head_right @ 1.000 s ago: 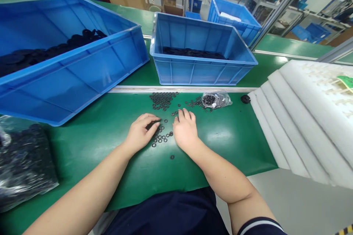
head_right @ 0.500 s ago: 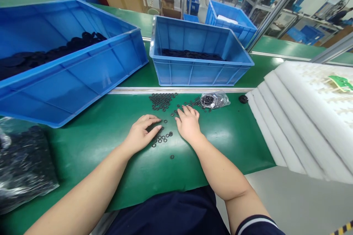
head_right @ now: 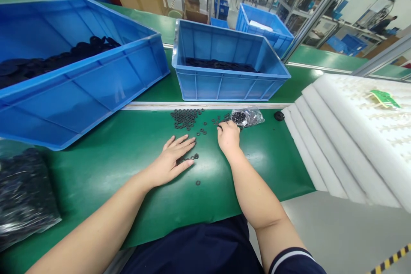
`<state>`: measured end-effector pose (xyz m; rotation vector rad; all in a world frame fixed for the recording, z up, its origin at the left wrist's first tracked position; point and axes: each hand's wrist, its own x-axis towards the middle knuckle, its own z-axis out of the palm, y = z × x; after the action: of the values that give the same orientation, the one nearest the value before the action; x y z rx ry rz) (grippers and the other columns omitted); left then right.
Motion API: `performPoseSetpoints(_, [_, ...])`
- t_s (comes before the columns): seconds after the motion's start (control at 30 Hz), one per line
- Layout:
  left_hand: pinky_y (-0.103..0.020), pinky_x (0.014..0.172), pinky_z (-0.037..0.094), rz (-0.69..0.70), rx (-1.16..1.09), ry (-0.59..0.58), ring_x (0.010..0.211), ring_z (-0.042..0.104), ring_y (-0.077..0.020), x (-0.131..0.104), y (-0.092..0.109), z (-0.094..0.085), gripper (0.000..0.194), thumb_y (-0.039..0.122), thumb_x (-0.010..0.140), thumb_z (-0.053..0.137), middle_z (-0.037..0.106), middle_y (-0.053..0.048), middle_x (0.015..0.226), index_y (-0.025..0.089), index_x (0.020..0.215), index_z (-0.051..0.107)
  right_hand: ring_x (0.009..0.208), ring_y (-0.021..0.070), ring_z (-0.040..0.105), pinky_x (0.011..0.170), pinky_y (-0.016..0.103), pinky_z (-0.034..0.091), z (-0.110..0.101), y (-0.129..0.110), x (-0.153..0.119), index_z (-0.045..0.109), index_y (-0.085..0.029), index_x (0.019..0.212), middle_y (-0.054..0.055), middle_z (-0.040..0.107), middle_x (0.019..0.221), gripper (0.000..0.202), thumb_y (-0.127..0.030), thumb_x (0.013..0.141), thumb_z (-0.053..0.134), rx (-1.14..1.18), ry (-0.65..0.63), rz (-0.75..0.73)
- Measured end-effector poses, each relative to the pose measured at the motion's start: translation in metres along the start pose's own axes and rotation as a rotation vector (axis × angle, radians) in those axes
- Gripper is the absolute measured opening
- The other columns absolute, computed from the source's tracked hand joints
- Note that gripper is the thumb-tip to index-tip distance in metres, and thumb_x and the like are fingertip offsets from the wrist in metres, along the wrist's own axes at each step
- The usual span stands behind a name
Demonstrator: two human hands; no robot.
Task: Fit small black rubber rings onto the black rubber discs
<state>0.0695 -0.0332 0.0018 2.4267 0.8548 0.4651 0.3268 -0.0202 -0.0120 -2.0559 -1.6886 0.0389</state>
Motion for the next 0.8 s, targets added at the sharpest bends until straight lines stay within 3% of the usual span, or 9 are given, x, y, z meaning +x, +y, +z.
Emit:
performPoseSetpoints(0.23, [-0.057, 0.120, 0.018, -0.066, 0.058, 0.046, 0.147, 0.027, -0.0326, 0.000, -0.003, 0.003, 0.066, 0.058, 0.093, 0.047, 0.036, -0.018, 0.156, 0.013, 0.141, 0.051, 0.091, 0.0231, 0.059, 0.084, 0.035, 0.040, -0.008, -0.010, -0.009, 0.071, -0.020, 0.089, 0.008, 0.066, 0.093, 0.018, -0.024, 0.091, 0.054, 0.035, -0.075, -0.042])
performPoseSetpoints(0.43, [-0.063, 0.119, 0.015, -0.041, 0.141, 0.012, 0.149, 0.018, -0.0375, -0.001, 0.002, 0.005, 0.077, 0.067, 0.087, 0.051, 0.024, -0.019, 0.161, 0.017, 0.145, 0.046, 0.093, 0.0238, 0.059, 0.080, 0.034, 0.037, -0.007, -0.010, -0.009, 0.069, -0.019, 0.093, 0.008, 0.067, 0.094, 0.016, -0.024, 0.089, 0.054, -0.002, -0.041, 0.071])
performPoseSetpoints(0.67, [-0.057, 0.112, 0.035, -0.109, 0.005, 0.256, 0.137, 0.043, -0.0338, 0.001, -0.011, 0.006, 0.054, 0.057, 0.091, 0.052, 0.051, -0.018, 0.144, 0.018, 0.128, 0.060, 0.094, 0.0246, 0.058, 0.081, 0.035, 0.038, -0.008, -0.007, -0.002, 0.069, -0.018, 0.090, 0.009, 0.067, 0.093, 0.019, -0.022, 0.090, 0.050, -0.020, -0.061, 0.075])
performPoseSetpoints(0.8, [-0.054, 0.109, 0.039, -0.121, -0.026, 0.316, 0.131, 0.048, -0.0316, 0.003, -0.016, 0.006, 0.043, 0.051, 0.092, 0.053, 0.057, -0.016, 0.137, 0.018, 0.119, 0.063, 0.095, 0.0256, 0.058, 0.082, 0.036, 0.039, -0.009, -0.007, -0.005, 0.070, -0.019, 0.099, 0.010, 0.066, 0.095, 0.021, -0.022, 0.091, 0.051, -0.037, -0.054, 0.038])
